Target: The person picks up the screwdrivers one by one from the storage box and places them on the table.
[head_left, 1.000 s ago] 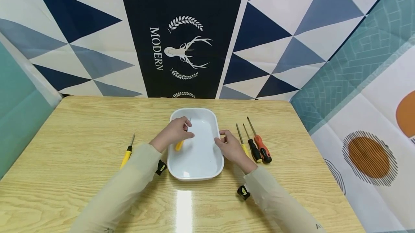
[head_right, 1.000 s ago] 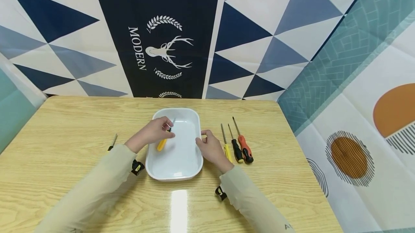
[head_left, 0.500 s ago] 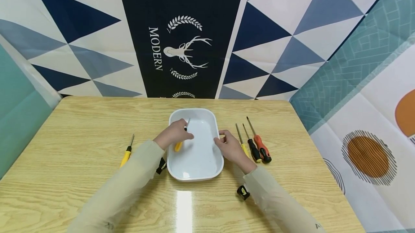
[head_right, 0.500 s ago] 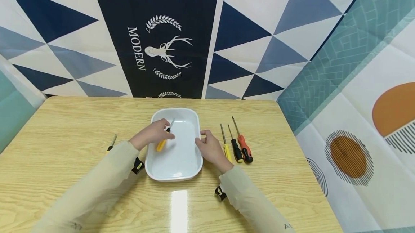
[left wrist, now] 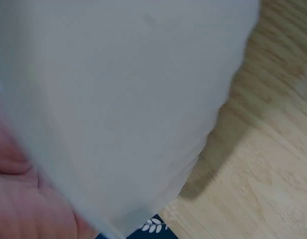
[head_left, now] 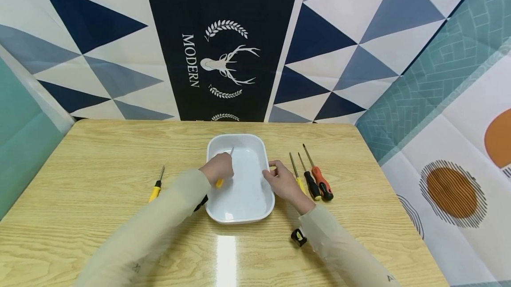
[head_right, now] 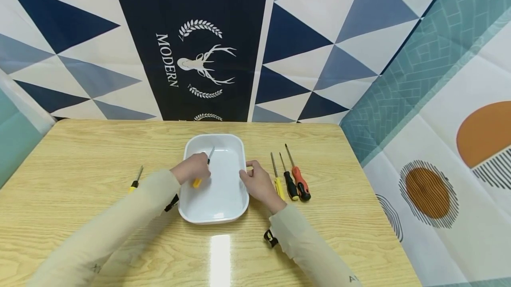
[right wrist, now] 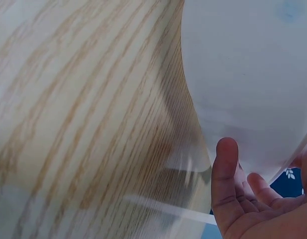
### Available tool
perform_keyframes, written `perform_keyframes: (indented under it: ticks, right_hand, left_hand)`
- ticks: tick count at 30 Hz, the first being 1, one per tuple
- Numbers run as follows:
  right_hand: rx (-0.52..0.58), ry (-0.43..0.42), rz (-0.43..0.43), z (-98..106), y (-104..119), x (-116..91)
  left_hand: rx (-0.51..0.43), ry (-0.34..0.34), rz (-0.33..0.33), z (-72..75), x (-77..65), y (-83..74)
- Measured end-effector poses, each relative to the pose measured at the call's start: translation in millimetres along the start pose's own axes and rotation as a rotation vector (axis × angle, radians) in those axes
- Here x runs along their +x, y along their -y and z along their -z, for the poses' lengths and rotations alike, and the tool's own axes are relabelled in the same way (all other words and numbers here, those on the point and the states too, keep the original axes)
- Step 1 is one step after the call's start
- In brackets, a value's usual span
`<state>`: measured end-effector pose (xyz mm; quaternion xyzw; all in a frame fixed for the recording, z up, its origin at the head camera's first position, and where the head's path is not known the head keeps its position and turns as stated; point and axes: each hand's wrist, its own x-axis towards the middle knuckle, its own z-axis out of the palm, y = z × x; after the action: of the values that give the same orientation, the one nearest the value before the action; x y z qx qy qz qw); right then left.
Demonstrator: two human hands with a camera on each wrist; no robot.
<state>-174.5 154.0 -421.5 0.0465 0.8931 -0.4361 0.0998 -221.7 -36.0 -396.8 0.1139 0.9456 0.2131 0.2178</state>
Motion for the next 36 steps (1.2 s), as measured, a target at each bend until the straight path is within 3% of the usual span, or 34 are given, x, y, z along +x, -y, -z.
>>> perform_keyframes:
  ticks: [4, 7, 19, 28, 36]
  right_hand:
    - [0.005, 0.005, -0.006, -0.4, 0.6, -1.1]
    - [0.011, 0.008, -0.008, -0.7, 0.9, -1.3]
    - [0.011, 0.003, -0.006, 0.6, 1.7, -0.5]
    - [0.020, -0.001, -0.020, 0.2, 2.8, -0.9]
    - [0.002, -0.004, -0.030, -0.1, 0.8, -1.5]
  left_hand:
    - [0.109, -0.032, -0.002, -8.2, 0.4, -2.5]
    - [0.115, -0.047, 0.006, -10.6, -0.4, -3.0]
    - [-0.197, -0.036, 0.047, 2.3, -3.8, -1.9]
    - [-0.415, -0.048, -0.039, 12.9, -16.0, -1.8]
    - [-0.509, -0.049, -0.053, 20.3, -31.8, -1.9]
